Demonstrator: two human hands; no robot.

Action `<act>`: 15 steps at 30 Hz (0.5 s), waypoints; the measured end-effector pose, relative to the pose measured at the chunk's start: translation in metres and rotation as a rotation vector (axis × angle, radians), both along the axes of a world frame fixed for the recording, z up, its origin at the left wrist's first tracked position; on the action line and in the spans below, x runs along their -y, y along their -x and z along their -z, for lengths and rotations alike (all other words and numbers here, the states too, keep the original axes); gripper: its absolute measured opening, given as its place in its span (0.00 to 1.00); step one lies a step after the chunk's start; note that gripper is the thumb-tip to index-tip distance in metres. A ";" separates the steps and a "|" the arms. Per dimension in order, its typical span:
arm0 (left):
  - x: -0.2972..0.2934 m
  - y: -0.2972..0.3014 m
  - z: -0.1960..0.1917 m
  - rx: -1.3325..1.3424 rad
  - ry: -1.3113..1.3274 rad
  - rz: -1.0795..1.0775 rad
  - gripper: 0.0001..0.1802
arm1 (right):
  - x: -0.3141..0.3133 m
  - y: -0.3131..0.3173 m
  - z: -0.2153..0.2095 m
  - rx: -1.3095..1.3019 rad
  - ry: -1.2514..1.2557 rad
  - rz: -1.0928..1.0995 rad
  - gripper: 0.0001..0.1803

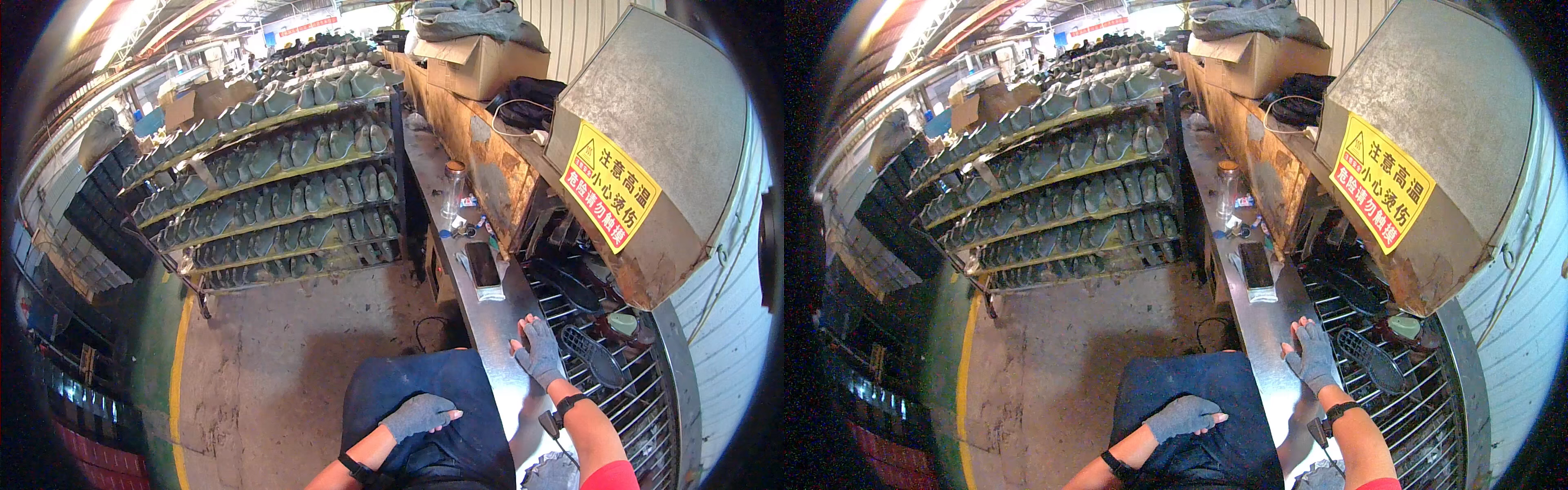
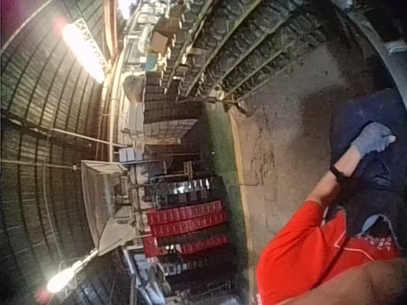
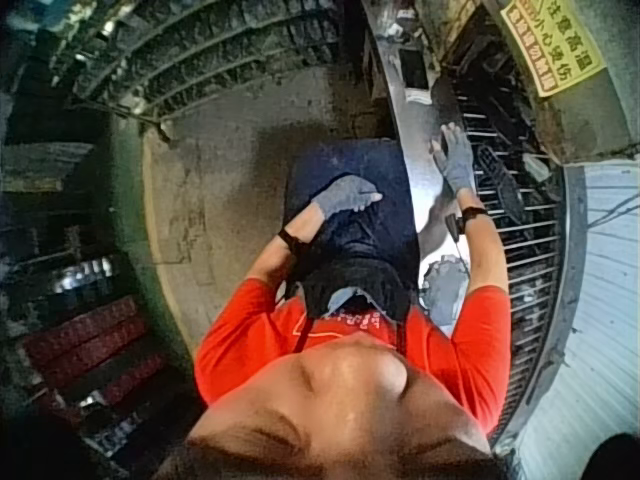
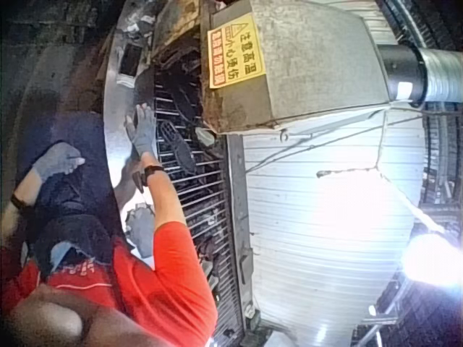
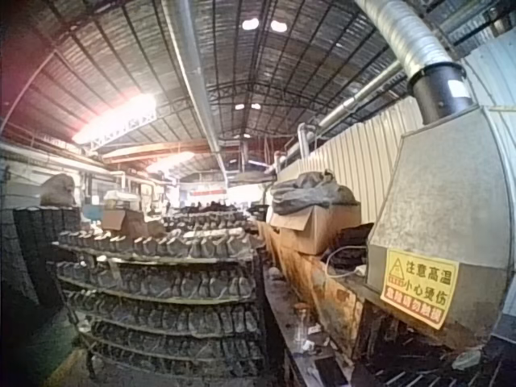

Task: Polishing and wiping a leather shoe with a cloth in a factory setting.

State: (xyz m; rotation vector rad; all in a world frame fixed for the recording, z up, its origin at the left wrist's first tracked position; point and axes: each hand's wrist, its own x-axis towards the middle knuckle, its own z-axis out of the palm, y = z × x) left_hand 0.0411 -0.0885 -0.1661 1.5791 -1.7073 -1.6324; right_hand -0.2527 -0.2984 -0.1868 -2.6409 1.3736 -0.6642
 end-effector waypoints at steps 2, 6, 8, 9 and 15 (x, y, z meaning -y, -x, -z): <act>0.000 0.000 0.001 -0.004 0.006 0.000 0.28 | 0.000 0.000 0.001 -0.006 -0.002 0.012 0.36; -0.001 0.001 0.000 -0.027 -0.011 -0.024 0.28 | 0.001 0.000 0.002 -0.010 0.013 0.013 0.36; -0.001 0.001 0.002 -0.041 -0.009 -0.038 0.27 | 0.001 0.000 0.002 0.007 0.024 0.003 0.36; -0.001 0.000 0.004 -0.031 0.007 -0.022 0.27 | 0.001 -0.001 0.002 0.008 0.024 0.001 0.36; 0.000 0.001 0.002 -0.020 0.006 -0.011 0.27 | 0.002 0.001 0.005 0.001 0.047 0.000 0.35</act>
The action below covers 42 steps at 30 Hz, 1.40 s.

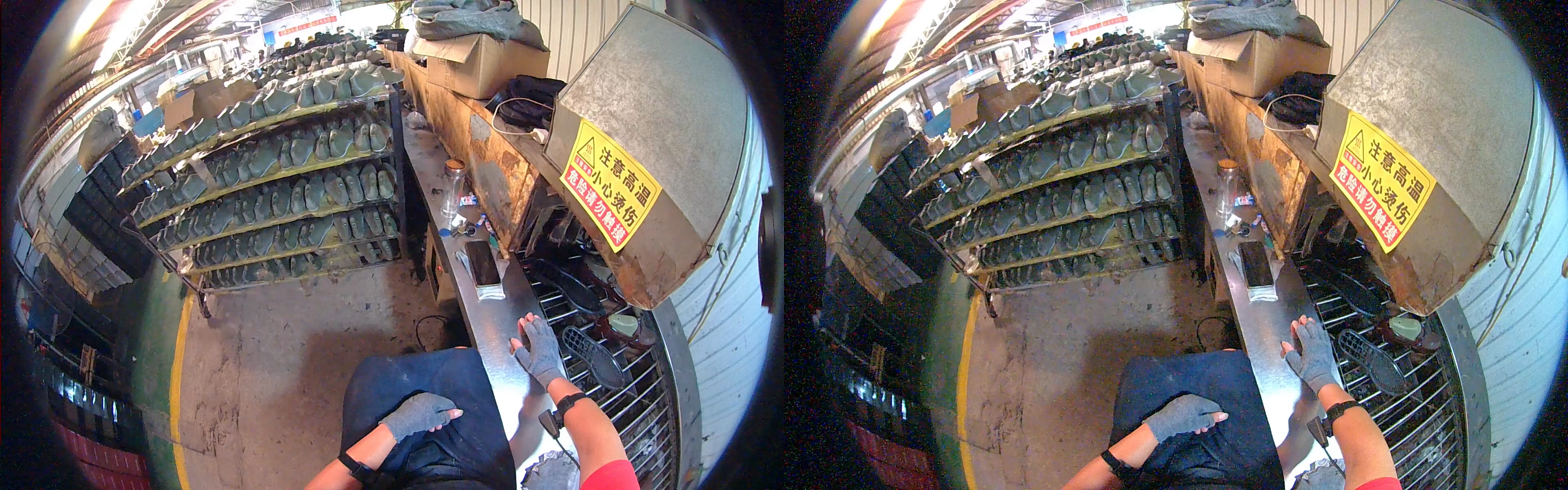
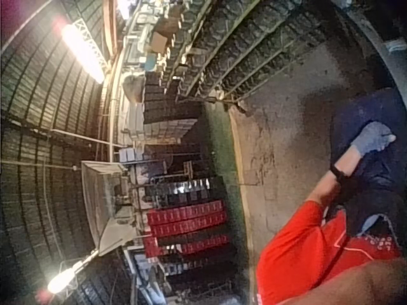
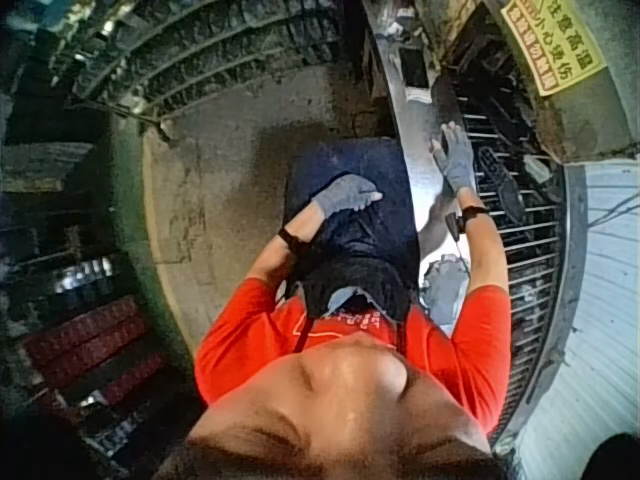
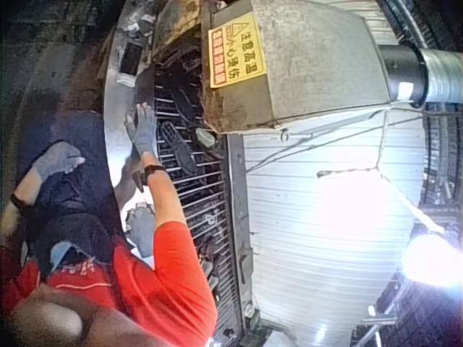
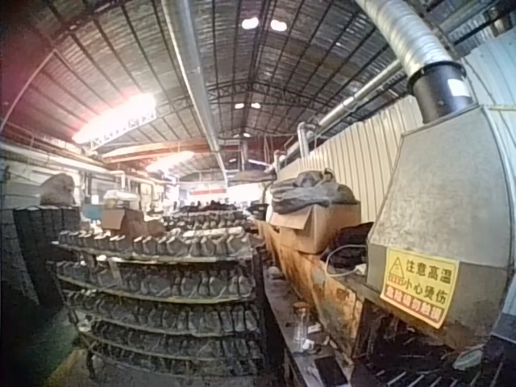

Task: Polishing and wiping a leather shoe with a cloth in a factory setting.

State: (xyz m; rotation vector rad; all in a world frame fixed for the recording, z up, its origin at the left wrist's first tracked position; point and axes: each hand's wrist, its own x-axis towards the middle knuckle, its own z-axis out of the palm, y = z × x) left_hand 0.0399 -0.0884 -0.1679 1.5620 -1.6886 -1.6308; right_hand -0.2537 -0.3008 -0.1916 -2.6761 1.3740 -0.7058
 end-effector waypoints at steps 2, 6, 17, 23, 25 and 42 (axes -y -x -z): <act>0.000 0.000 -0.001 0.002 -0.001 -0.003 0.27 | 0.000 0.000 0.000 -0.007 0.009 -0.002 0.35; -0.001 0.000 -0.002 0.000 -0.012 -0.004 0.29 | -0.001 -0.001 -0.001 0.014 0.007 -0.010 0.35; 0.000 -0.002 -0.001 0.021 0.013 0.004 0.28 | -0.001 -0.002 -0.002 -0.005 -0.020 0.015 0.35; -0.001 0.000 0.000 -0.002 0.004 -0.008 0.28 | -0.002 0.000 -0.004 -0.009 -0.018 0.007 0.35; -0.001 0.000 -0.004 0.001 0.008 -0.005 0.28 | -0.003 -0.001 -0.004 -0.010 -0.008 0.006 0.35; 0.000 -0.001 -0.004 0.007 0.009 0.014 0.30 | -0.002 0.000 0.000 0.017 -0.008 -0.001 0.34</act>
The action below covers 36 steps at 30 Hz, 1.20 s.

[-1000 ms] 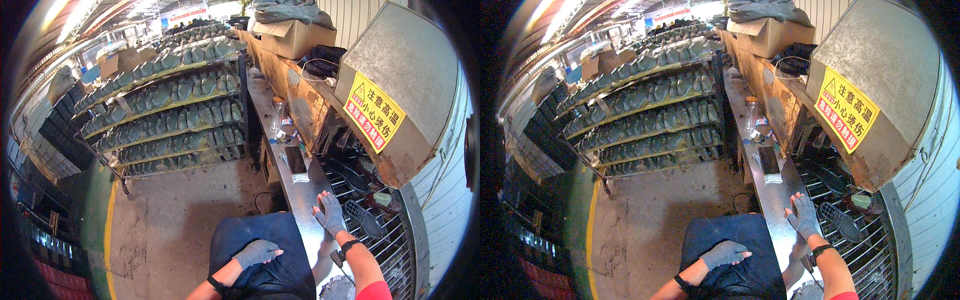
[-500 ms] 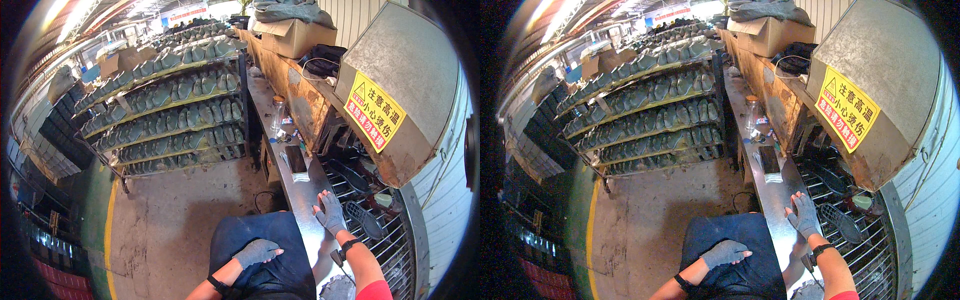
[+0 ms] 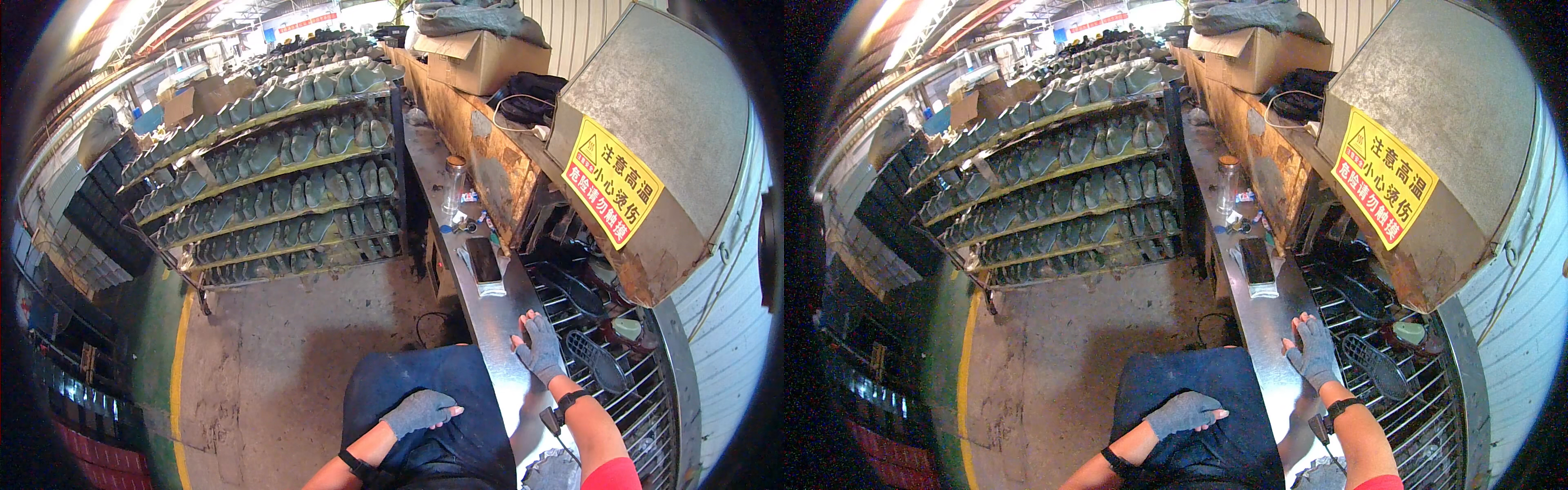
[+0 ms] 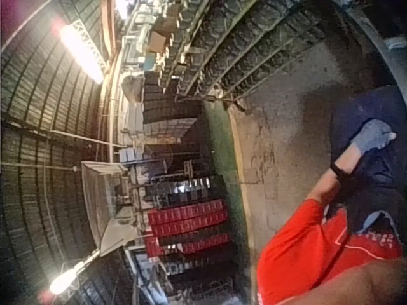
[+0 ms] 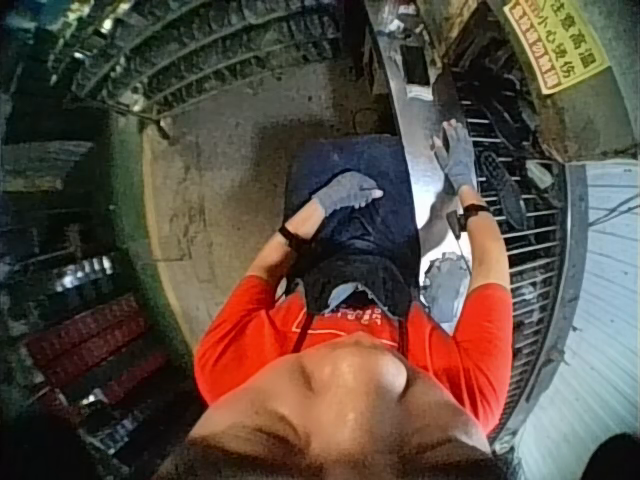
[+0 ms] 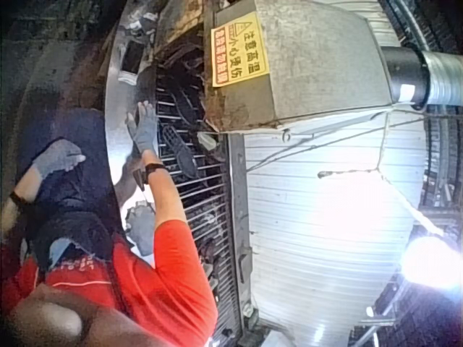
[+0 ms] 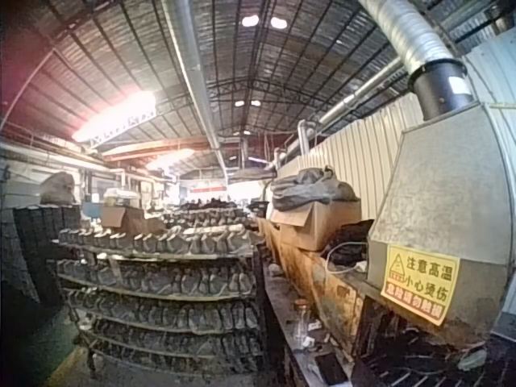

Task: Polishing and wiping a leather shoe with a cloth in a factory setting.

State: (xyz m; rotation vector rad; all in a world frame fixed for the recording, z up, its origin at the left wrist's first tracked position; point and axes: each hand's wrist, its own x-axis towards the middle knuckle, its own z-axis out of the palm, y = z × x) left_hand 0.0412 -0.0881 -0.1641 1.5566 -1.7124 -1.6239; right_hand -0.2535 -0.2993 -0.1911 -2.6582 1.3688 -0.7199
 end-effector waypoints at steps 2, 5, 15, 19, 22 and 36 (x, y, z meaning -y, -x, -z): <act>0.000 0.000 0.002 -0.001 0.004 0.003 0.30 | 0.001 0.000 0.001 -0.014 -0.008 0.008 0.35; 0.000 0.000 0.000 0.008 0.003 -0.001 0.30 | 0.001 0.000 0.003 -0.012 0.003 0.010 0.35; 0.000 -0.002 0.001 0.002 0.000 -0.002 0.29 | 0.000 -0.002 -0.002 -0.014 0.014 0.007 0.35; -0.005 0.000 -0.001 0.007 0.004 -0.003 0.30 | -0.006 -0.002 -0.003 -0.013 0.000 0.008 0.35; -0.005 0.002 0.002 0.006 -0.011 -0.002 0.28 | -0.007 0.001 -0.002 -0.020 0.011 0.016 0.34; 0.004 0.007 -0.014 0.030 -0.021 -0.067 0.22 | 0.004 0.005 0.007 0.118 0.099 0.187 0.38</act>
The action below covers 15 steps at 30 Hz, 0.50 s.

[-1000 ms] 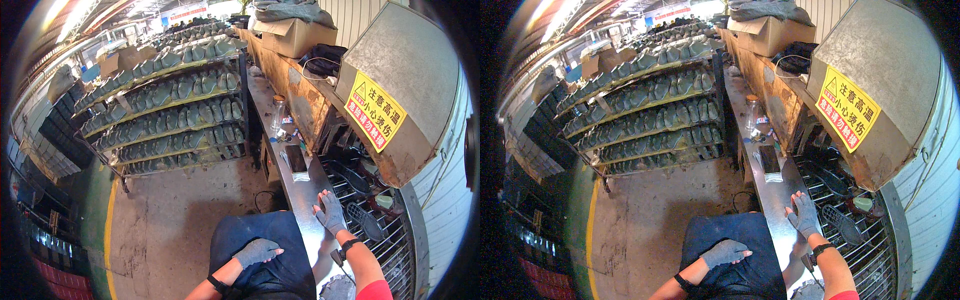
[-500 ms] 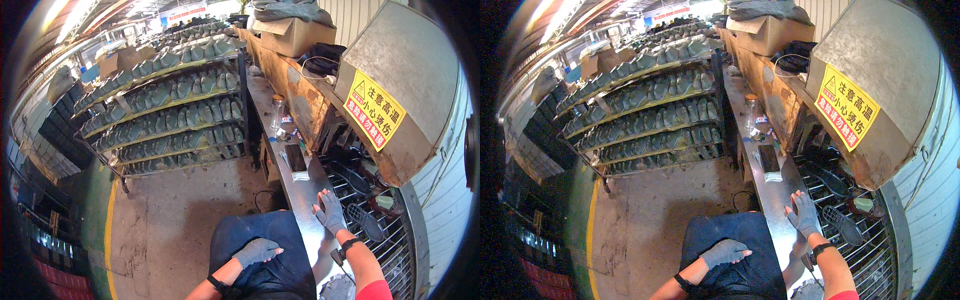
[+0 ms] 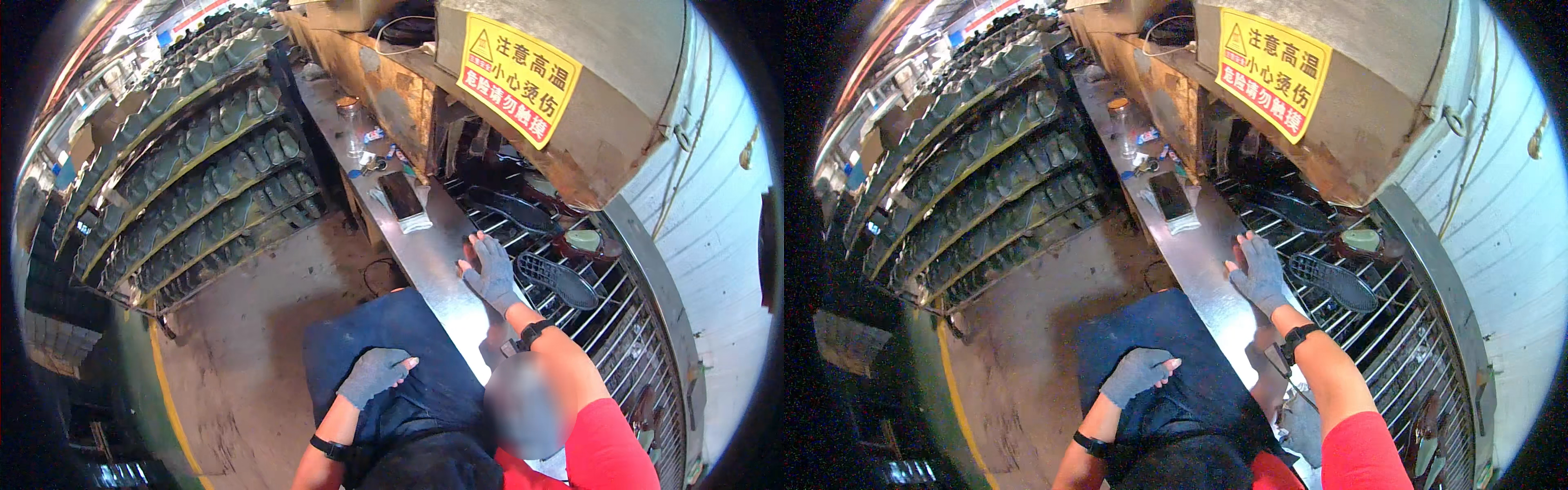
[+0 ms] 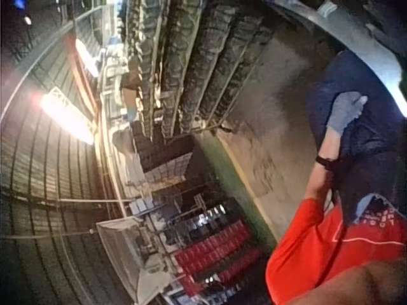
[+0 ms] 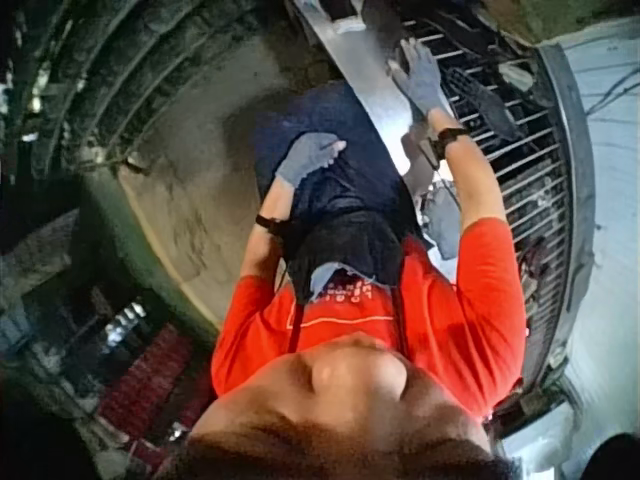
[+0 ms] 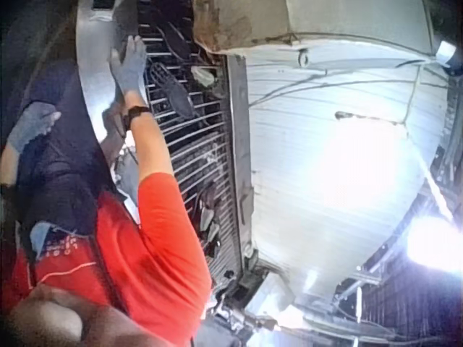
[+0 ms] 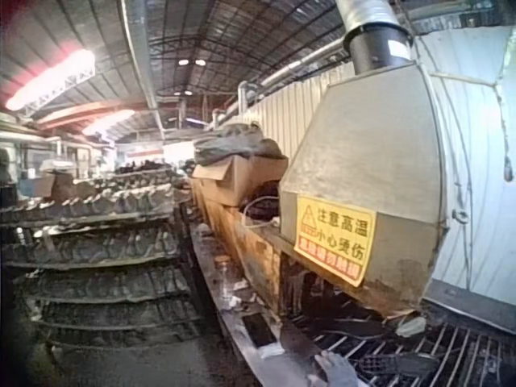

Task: Polishing and wiping a leather shoe with a cloth in a factory setting.

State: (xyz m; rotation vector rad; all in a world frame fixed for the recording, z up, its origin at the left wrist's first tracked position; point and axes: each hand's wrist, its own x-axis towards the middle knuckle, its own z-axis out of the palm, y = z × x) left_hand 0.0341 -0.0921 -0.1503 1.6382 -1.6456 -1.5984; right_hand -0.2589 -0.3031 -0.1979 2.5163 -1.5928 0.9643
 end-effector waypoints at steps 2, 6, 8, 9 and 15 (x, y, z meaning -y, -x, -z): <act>0.000 0.002 -0.001 0.000 0.007 -0.012 0.22 | 0.000 0.018 -0.006 -0.011 -0.019 0.055 0.40; -0.008 -0.004 0.006 -0.287 0.035 -0.182 0.21 | -0.015 0.101 -0.024 -0.164 -0.078 0.128 0.51; -0.005 -0.010 0.016 -0.424 0.044 -0.278 0.21 | -0.025 0.165 -0.031 -0.191 -0.419 0.143 0.55; -0.002 -0.006 0.014 -0.433 0.040 -0.256 0.21 | -0.033 0.200 -0.032 -0.186 -0.420 0.135 0.52; 0.001 0.020 -0.005 -0.792 -0.146 -0.435 0.25 | -0.081 0.109 -0.120 -0.105 -0.266 -0.161 0.46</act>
